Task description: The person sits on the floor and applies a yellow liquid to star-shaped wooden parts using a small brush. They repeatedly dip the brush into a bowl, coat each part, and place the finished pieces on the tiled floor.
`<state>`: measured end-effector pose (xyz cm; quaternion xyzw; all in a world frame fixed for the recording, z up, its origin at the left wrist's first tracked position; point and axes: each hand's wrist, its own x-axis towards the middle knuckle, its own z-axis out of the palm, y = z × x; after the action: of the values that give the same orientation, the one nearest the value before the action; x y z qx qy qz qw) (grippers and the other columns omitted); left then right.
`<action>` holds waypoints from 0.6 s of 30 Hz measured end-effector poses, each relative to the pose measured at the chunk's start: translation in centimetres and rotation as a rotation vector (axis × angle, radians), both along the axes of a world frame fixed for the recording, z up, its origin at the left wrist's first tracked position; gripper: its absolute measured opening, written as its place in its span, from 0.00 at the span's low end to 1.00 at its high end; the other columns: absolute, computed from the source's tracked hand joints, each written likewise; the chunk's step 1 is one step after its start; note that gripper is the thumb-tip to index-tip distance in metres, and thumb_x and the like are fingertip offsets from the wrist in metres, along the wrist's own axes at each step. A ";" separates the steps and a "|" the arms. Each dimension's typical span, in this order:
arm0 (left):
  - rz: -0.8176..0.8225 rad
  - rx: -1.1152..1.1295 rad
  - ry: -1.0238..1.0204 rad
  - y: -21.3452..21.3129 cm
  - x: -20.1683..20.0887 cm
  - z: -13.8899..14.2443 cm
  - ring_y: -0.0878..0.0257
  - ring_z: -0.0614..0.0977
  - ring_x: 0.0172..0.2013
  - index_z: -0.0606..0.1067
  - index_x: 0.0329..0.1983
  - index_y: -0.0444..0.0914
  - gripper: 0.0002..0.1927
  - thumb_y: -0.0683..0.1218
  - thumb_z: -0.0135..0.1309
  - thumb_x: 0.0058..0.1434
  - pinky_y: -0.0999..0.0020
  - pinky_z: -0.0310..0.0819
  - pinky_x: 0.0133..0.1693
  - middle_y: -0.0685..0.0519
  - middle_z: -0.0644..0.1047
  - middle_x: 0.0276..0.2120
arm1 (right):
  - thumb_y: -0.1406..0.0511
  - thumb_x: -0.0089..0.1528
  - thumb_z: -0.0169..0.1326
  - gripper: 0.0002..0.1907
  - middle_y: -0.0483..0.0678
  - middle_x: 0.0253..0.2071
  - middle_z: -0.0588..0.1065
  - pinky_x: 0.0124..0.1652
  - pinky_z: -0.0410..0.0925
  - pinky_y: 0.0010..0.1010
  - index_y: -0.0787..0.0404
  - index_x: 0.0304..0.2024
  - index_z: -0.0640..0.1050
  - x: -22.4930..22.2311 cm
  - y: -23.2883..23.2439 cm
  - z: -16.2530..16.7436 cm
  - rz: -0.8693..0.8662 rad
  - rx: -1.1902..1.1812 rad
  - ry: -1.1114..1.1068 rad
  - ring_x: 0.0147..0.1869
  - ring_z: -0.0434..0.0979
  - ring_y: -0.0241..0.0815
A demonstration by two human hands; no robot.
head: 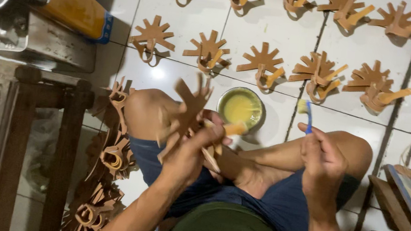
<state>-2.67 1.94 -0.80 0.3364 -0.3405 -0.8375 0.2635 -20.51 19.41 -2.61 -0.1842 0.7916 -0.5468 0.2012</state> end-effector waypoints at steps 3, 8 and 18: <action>0.004 0.333 0.112 -0.2 -0.7 -2.8 0.55 0.84 0.37 0.73 0.49 0.29 0.15 0.45 0.54 0.66 0.67 0.82 0.39 0.46 0.78 0.42 | 0.69 0.69 0.53 0.10 0.46 0.39 0.80 0.42 0.70 0.23 0.67 0.49 0.81 1.4 0.5 -1.5 0.141 -0.064 0.212 0.41 0.78 0.32; -0.069 0.543 0.004 2.2 -2.8 -6.3 0.55 0.83 0.36 0.73 0.48 0.34 0.17 0.52 0.54 0.66 0.62 0.80 0.37 0.47 0.77 0.39 | 0.76 0.55 0.60 0.16 0.58 0.44 0.81 0.37 0.75 0.30 0.68 0.46 0.78 4.9 -0.3 -3.4 0.638 -0.209 0.612 0.40 0.86 0.45; -0.179 0.376 0.176 2.8 -2.9 -6.8 0.58 0.79 0.50 0.71 0.57 0.29 0.27 0.57 0.52 0.70 0.63 0.77 0.51 0.46 0.79 0.57 | 0.71 0.57 0.63 0.13 0.52 0.41 0.80 0.39 0.74 0.33 0.61 0.45 0.81 3.6 -1.0 -5.3 0.588 -0.202 0.701 0.43 0.83 0.48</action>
<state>-5.55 4.77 -7.57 0.2734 -0.1825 -0.9325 0.1496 -16.89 18.46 -7.92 -0.5930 0.6688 -0.4457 0.0493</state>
